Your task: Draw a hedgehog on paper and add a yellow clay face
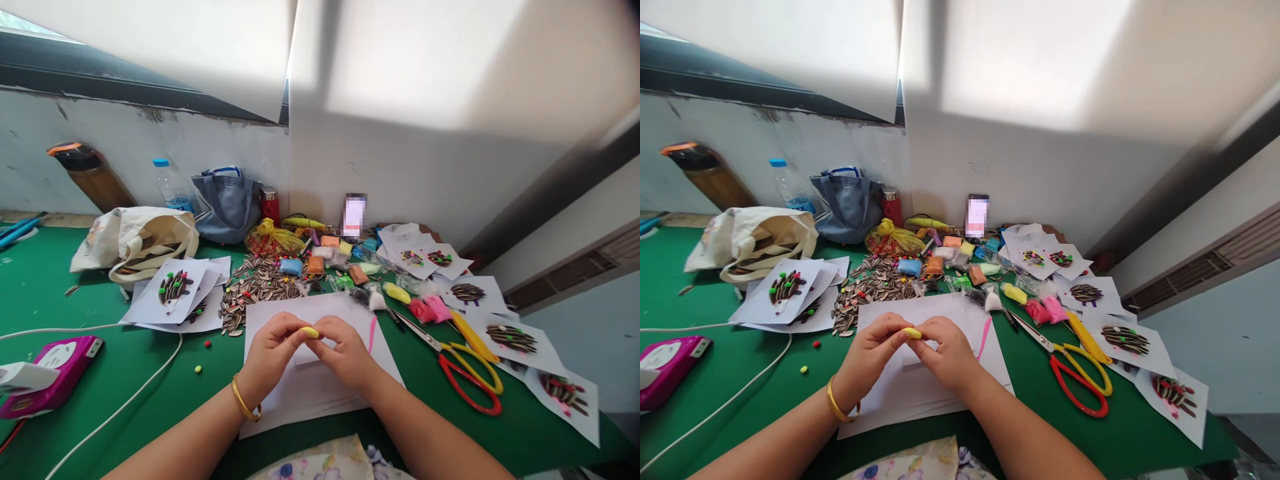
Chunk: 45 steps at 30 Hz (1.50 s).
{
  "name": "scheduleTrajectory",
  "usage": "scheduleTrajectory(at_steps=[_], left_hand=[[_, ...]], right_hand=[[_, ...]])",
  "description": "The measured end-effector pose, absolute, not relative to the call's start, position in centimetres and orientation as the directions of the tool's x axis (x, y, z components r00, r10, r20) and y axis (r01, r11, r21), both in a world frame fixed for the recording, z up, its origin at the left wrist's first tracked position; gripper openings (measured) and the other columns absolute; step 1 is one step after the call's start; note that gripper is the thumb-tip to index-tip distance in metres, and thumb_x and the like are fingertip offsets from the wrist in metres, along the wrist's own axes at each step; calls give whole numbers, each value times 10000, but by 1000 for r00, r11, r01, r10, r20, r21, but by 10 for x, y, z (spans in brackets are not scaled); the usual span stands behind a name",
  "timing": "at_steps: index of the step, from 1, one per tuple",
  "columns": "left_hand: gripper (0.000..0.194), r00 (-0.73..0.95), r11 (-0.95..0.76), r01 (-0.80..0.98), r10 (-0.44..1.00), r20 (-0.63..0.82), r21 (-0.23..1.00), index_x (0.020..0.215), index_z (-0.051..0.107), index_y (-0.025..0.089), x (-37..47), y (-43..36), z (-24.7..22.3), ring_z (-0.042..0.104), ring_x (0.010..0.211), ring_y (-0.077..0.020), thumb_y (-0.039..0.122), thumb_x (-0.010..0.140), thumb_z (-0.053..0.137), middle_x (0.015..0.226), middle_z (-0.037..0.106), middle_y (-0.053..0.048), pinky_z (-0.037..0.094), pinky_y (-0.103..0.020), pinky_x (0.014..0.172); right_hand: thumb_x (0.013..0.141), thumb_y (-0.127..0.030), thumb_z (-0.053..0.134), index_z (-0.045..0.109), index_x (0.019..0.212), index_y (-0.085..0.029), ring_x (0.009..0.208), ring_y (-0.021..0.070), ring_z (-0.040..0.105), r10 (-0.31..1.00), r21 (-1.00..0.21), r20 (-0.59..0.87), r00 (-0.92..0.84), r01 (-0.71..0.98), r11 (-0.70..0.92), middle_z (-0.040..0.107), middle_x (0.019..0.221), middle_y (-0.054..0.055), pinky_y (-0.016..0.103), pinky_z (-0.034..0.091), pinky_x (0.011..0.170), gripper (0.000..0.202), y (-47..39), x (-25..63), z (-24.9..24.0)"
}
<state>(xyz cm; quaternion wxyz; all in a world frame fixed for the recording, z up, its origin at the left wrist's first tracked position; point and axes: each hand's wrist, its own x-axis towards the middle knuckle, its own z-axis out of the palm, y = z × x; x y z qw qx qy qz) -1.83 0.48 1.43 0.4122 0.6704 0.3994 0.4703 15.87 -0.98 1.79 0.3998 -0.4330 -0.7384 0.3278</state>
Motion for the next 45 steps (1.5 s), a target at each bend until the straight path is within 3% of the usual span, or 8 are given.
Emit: scheduleTrajectory(at_steps=[15,18,23,26,32,36,41,45], left_hand=[[235,274,-397,165,898,345,903,1031,733,246,-18,4,14,579,793,-159,392,854,684,900,601,-37,505,-302,750],[138,310,-420,201,884,349,885,908,756,248,-19,3,13,576,801,-160,356,860,685,837,598,-25,489,-291,758],[170,282,-392,158,897,339,906,915,753,238,-20,5,11,583,812,-166,370,883,652,856,608,-35,488,-293,752],[234,285,-388,160,899,334,908,1052,735,260,-19,4,10,585,815,-167,378,856,684,913,614,-39,498,-309,772],[175,258,-353,174,917,304,919,847,758,235,-20,6,12,594,789,-163,379,872,662,817,623,-29,479,-281,723],[219,284,-305,118,922,263,945,1020,739,248,-20,8,11,617,878,-180,384,861,672,979,648,-51,498,-294,763],[177,280,-292,141,928,245,946,819,752,213,-19,8,9,583,744,-155,378,845,692,780,622,-25,467,-271,693],[219,280,-276,92,929,241,957,983,750,234,-19,8,10,607,828,-174,393,847,684,912,641,-46,491,-287,738]], right_hand=[[886,-194,613,706,888,-241,844,166,640,867,-738,368,-336,461,492,708,865,6,326,452,841,104,-9,158,16],[844,-180,634,700,843,-231,797,177,626,876,-705,366,-316,521,482,692,810,9,335,442,805,84,-10,158,16],[918,-257,597,707,980,-257,884,180,637,877,-765,341,-339,441,469,722,918,17,334,436,850,127,-9,158,21],[895,-193,598,710,899,-237,833,177,627,879,-743,334,-339,479,467,710,853,14,332,430,823,120,-10,158,20],[883,-229,635,692,909,-239,830,169,609,882,-756,342,-324,463,463,687,847,2,319,429,808,64,-10,158,16],[893,-221,609,664,798,-217,789,161,593,893,-767,344,-289,461,445,660,783,-1,310,429,782,110,-9,158,14],[876,-246,646,693,920,-237,834,177,596,885,-745,340,-317,484,460,684,857,9,322,423,799,65,-8,159,15],[921,-249,602,698,921,-242,850,171,610,881,-772,336,-332,438,460,695,868,7,321,423,818,96,-6,159,15]])
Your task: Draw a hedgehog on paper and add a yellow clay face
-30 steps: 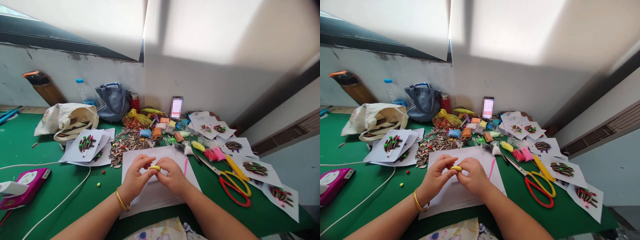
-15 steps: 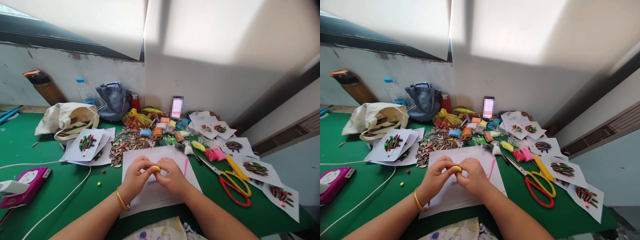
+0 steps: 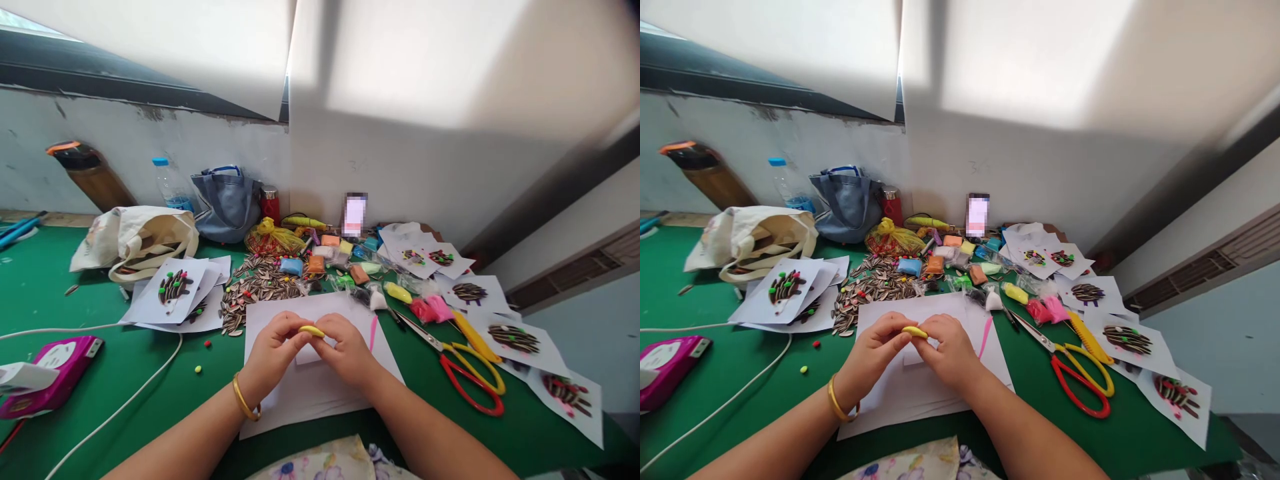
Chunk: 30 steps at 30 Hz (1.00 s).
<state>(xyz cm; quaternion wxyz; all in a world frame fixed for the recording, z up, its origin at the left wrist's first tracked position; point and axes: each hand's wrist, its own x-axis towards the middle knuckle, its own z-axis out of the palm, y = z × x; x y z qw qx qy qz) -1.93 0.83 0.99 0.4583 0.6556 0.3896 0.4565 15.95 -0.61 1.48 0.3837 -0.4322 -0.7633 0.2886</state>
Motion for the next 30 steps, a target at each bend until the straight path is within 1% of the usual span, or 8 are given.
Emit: scheduleTrajectory(at_steps=[4,7,12,17,20,23,27,30], left_hand=[[183,294,-302,138,922,252,943,910,761,231,-19,9,11,595,769,-160,386,829,706,843,634,-35,481,-274,707],[193,285,-280,150,930,230,948,809,749,212,-20,10,10,596,763,-161,386,852,678,789,630,-31,476,-275,712],[251,264,-232,123,945,193,965,1019,724,226,-19,10,9,624,852,-182,394,837,688,947,666,-49,502,-300,764],[217,271,-175,134,953,134,975,809,711,190,-17,9,8,616,771,-175,402,842,675,816,663,-37,497,-290,717],[204,262,-176,110,955,142,978,861,715,199,-17,10,7,624,826,-182,398,843,674,877,659,-41,506,-297,752],[275,238,-245,121,948,211,962,1056,709,236,-18,9,6,625,893,-190,391,829,688,1015,655,-54,511,-302,768],[213,291,-236,205,941,171,950,840,730,206,-18,7,7,615,795,-179,396,870,639,829,673,-42,495,-297,745],[228,271,-199,185,952,145,962,874,721,198,-18,7,6,623,818,-187,401,882,618,865,677,-52,500,-304,748]], right_hand=[[874,-171,621,674,789,-216,766,165,593,886,-728,332,-324,509,459,661,762,0,320,415,772,110,-5,158,12],[891,-216,625,687,880,-236,812,169,600,887,-752,340,-314,475,457,681,826,2,318,420,788,66,-6,157,13],[883,-200,610,645,780,-215,790,168,588,902,-773,349,-255,467,430,657,776,3,312,422,769,111,-7,158,14],[882,-248,644,676,894,-238,850,178,592,908,-784,306,-287,465,411,685,865,5,321,420,806,36,-10,158,15],[904,-269,624,681,908,-244,868,175,596,913,-814,301,-277,424,397,693,885,4,314,424,807,62,-10,159,16],[883,-210,610,649,793,-220,815,172,586,919,-796,307,-246,463,390,668,796,2,309,421,774,99,-9,158,14],[854,-169,598,629,753,-215,769,164,571,912,-762,311,-268,504,408,643,750,-6,308,412,759,116,-9,157,11],[850,-165,589,623,760,-215,783,163,571,916,-779,317,-247,483,399,642,763,-5,302,411,753,108,-8,158,11]])
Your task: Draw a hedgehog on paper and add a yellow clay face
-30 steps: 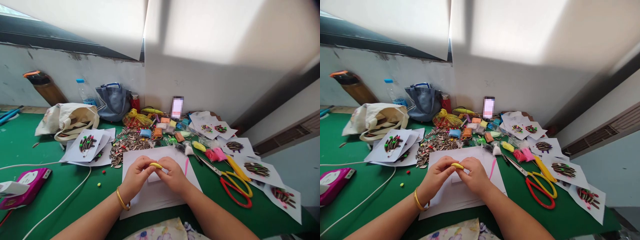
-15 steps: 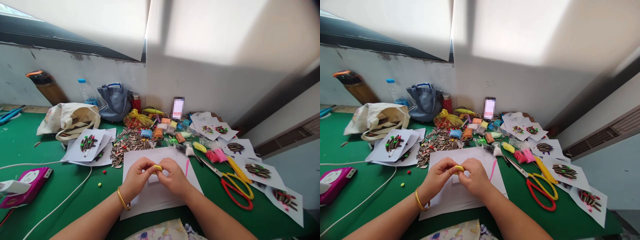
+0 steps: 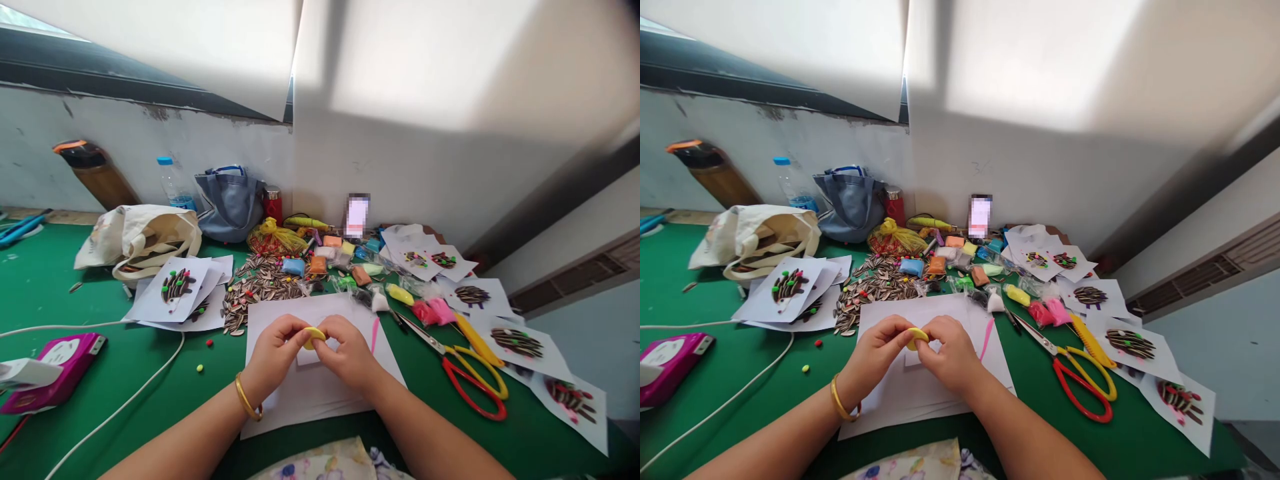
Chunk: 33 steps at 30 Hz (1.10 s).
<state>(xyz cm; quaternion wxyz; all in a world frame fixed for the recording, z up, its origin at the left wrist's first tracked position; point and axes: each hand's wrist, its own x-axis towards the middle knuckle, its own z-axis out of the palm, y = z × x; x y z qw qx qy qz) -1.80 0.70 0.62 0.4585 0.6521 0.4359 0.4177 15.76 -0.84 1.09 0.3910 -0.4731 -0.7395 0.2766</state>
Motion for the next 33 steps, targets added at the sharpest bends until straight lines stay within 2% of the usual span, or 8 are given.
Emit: scheduleTrajectory(at_steps=[4,7,10,15,20,25,29,33], left_hand=[[229,283,-240,167,941,187,956,1004,719,223,-18,7,6,631,875,-192,385,853,660,978,684,-56,502,-309,775],[212,301,-224,199,940,159,954,860,724,201,-18,6,8,627,816,-187,399,866,646,861,691,-49,498,-308,761],[249,291,-170,158,949,119,973,844,701,186,-17,5,10,633,814,-190,419,880,621,850,692,-52,508,-311,764],[234,251,-245,186,948,195,951,1029,699,223,-16,4,8,631,886,-189,386,875,631,973,677,-52,511,-305,768],[212,293,-271,236,936,197,933,830,730,209,-17,5,9,627,795,-179,365,900,604,817,686,-39,493,-306,757],[204,262,-289,230,938,226,929,1018,721,234,-16,5,10,627,866,-187,345,890,608,939,685,-48,504,-305,766],[177,271,-253,257,945,182,933,836,704,200,-16,5,8,613,786,-177,352,876,623,830,679,-38,489,-294,722],[206,258,-164,162,959,118,973,889,684,183,-17,5,7,633,814,-183,376,882,613,867,686,-48,512,-303,747]], right_hand=[[841,-169,605,603,738,-210,781,162,567,917,-781,317,-242,482,397,626,749,-9,297,407,747,111,-9,158,12],[847,-182,621,625,778,-213,793,162,567,913,-777,315,-257,482,404,638,773,-9,302,406,774,76,-10,157,13],[875,-248,637,653,866,-226,852,171,579,913,-795,294,-285,457,399,670,855,1,303,408,795,28,-10,157,13],[870,-176,579,601,748,-206,762,162,555,919,-744,290,-266,541,391,623,746,-3,295,390,725,128,-8,159,11],[872,-210,589,590,750,-209,752,157,549,902,-726,301,-309,540,427,609,744,-10,297,383,733,122,-9,158,13],[876,-188,560,562,707,-201,713,151,531,909,-716,287,-303,562,414,587,706,-9,289,369,698,170,-9,158,12],[858,-195,598,571,706,-201,714,149,525,903,-701,288,-318,572,425,581,704,-18,291,367,711,154,-10,157,12],[895,-253,596,604,757,-206,746,151,540,901,-748,262,-345,517,415,616,763,-10,285,379,712,147,-9,157,13]])
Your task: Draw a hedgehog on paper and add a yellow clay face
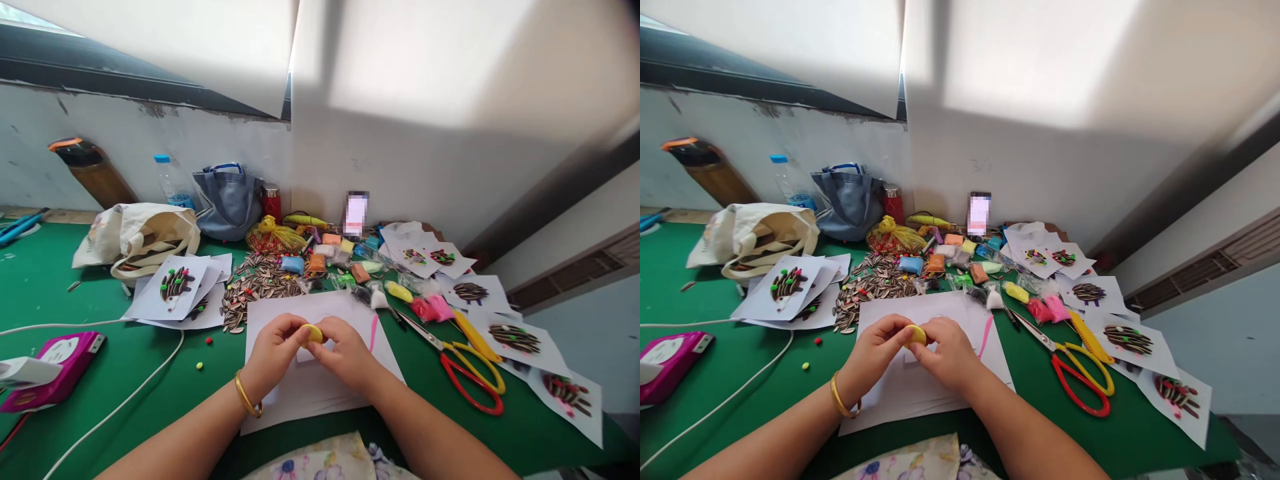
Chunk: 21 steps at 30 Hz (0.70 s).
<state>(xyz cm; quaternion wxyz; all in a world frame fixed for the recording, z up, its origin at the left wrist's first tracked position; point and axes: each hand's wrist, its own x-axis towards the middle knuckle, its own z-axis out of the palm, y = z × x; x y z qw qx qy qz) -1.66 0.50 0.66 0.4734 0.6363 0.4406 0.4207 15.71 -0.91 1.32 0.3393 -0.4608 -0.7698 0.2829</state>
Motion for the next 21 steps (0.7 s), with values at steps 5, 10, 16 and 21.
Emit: scheduleTrajectory(at_steps=[5,10,16,21], left_hand=[[184,300,-298,232,927,223,926,985,709,226,-16,4,8,613,814,-166,335,840,676,908,672,-33,501,-298,762],[200,266,-169,148,956,126,974,852,684,182,-16,5,8,623,779,-172,379,852,651,834,686,-44,518,-290,712],[265,211,-195,124,963,167,973,1017,690,201,-17,5,5,646,831,-179,371,814,696,935,690,-49,538,-304,751],[183,231,-191,156,961,153,969,915,723,199,-18,6,2,654,803,-183,356,857,650,876,704,-49,533,-302,731]], right_hand=[[806,-108,585,551,670,-197,680,139,505,909,-708,258,-327,576,408,556,672,-27,282,361,672,166,-9,156,13],[871,-217,576,582,736,-206,730,149,526,924,-768,267,-273,518,375,573,725,-16,282,387,695,136,-9,158,10],[857,-196,557,574,745,-208,744,159,526,934,-792,285,-215,496,356,564,734,-6,279,396,685,114,-9,161,11],[903,-240,549,605,803,-212,789,165,546,919,-778,283,-273,495,387,611,783,2,295,406,738,118,-11,161,13]])
